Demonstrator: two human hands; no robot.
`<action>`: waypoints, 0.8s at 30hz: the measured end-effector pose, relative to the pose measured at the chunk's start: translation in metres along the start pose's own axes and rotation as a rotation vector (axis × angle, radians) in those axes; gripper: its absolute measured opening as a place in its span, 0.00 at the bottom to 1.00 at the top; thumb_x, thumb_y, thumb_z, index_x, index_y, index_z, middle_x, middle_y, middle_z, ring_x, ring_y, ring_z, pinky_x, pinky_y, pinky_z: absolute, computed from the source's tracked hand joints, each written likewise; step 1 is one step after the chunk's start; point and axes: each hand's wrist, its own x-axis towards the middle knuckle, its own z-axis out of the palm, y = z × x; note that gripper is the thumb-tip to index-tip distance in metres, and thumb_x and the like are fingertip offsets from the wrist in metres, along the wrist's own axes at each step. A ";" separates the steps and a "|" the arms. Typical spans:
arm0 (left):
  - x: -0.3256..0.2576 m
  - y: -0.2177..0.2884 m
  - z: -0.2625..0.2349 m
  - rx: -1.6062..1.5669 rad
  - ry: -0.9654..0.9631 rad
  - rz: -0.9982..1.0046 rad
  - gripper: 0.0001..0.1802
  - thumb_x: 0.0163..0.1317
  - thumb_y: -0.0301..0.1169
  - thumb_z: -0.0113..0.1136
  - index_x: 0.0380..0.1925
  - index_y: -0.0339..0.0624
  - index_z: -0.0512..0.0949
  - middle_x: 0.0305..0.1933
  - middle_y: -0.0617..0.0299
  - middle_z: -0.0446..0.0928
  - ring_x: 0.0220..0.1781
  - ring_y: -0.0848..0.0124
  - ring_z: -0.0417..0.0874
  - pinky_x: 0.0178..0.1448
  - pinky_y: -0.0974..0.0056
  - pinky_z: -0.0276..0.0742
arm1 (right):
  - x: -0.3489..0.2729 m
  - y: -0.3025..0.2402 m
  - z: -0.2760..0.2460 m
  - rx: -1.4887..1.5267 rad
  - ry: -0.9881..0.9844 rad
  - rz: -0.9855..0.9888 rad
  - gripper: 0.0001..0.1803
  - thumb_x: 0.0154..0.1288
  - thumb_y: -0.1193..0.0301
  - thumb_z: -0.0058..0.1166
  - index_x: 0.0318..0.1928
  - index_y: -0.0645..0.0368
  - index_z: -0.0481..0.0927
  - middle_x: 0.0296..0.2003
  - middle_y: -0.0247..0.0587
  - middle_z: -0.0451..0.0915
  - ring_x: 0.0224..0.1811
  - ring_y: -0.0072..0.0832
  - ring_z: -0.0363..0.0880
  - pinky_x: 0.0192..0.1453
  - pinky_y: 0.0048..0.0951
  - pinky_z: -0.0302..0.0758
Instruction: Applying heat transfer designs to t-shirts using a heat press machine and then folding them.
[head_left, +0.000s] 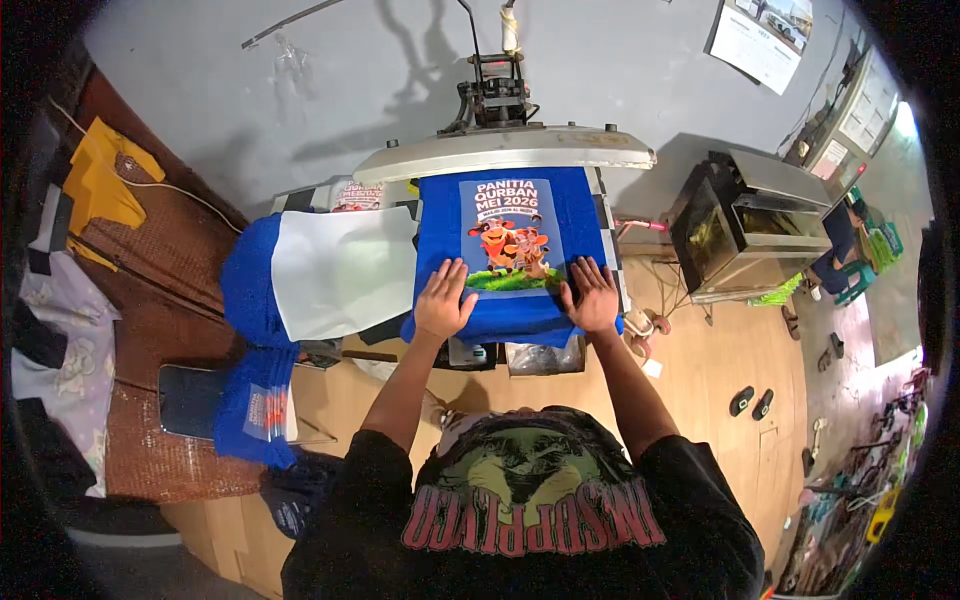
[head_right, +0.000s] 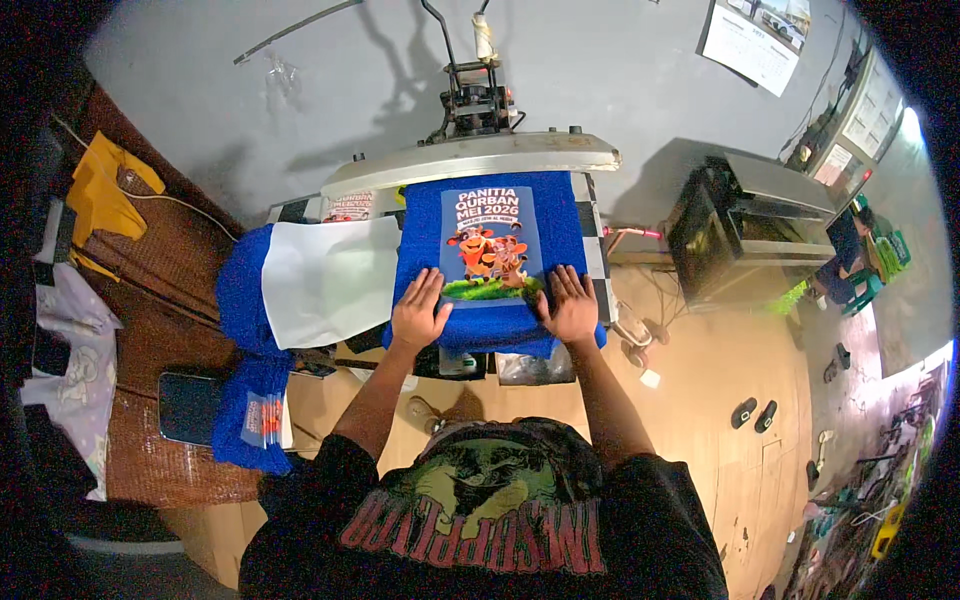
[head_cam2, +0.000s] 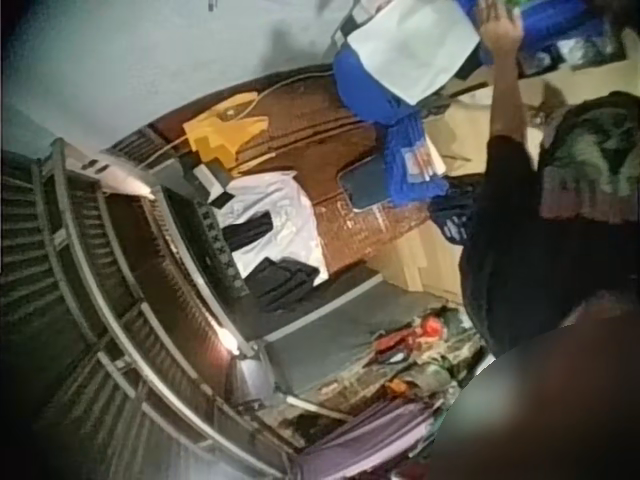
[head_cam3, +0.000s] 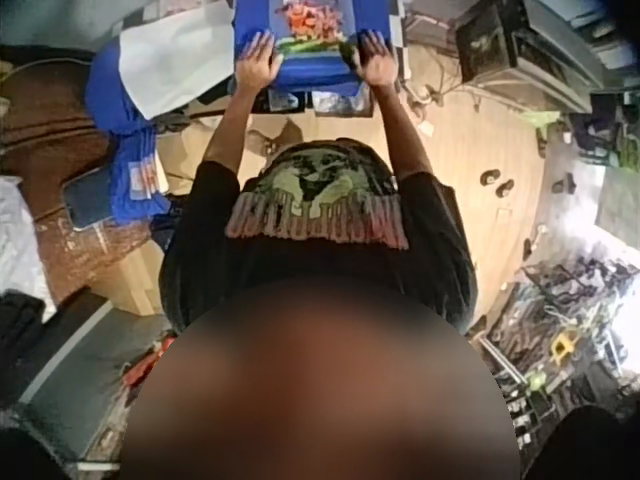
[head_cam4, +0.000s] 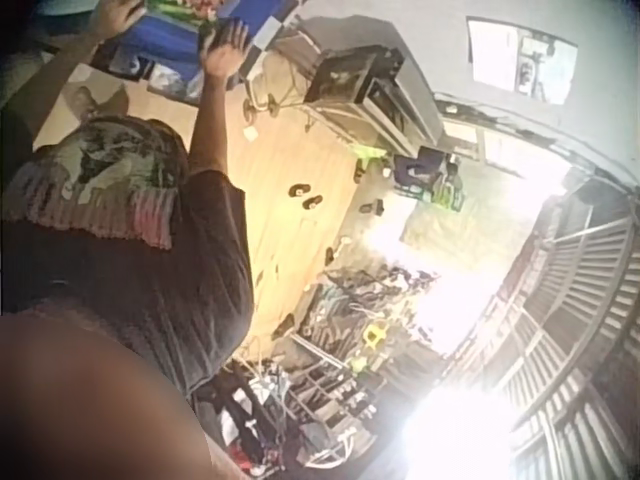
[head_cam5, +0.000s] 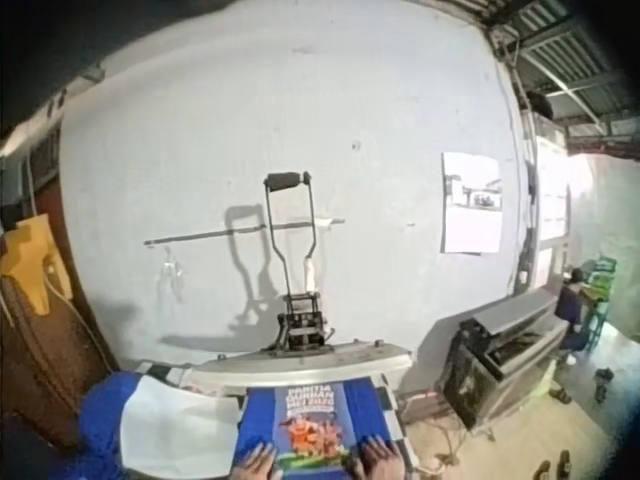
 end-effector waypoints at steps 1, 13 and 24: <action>0.000 0.002 0.000 -0.008 -0.010 0.028 0.18 0.61 0.35 0.59 0.48 0.37 0.81 0.55 0.53 0.81 0.60 0.53 0.79 0.64 0.48 0.73 | 0.000 0.001 -0.002 -0.004 -0.005 -0.018 0.24 0.66 0.54 0.52 0.51 0.59 0.82 0.58 0.46 0.78 0.64 0.44 0.73 0.68 0.54 0.63; -0.003 -0.014 0.006 -0.034 -0.106 -0.002 0.17 0.61 0.35 0.56 0.48 0.44 0.82 0.57 0.59 0.80 0.62 0.55 0.78 0.63 0.47 0.73 | -0.007 -0.007 -0.005 -0.044 -0.048 -0.152 0.21 0.65 0.56 0.52 0.52 0.54 0.82 0.58 0.36 0.79 0.63 0.43 0.73 0.68 0.57 0.62; -0.004 -0.011 0.004 -0.028 -0.115 -0.012 0.17 0.62 0.35 0.55 0.49 0.45 0.82 0.57 0.60 0.80 0.62 0.56 0.77 0.66 0.49 0.72 | -0.010 -0.007 -0.006 -0.032 -0.085 -0.123 0.21 0.64 0.57 0.52 0.54 0.51 0.81 0.59 0.33 0.78 0.65 0.42 0.72 0.70 0.56 0.59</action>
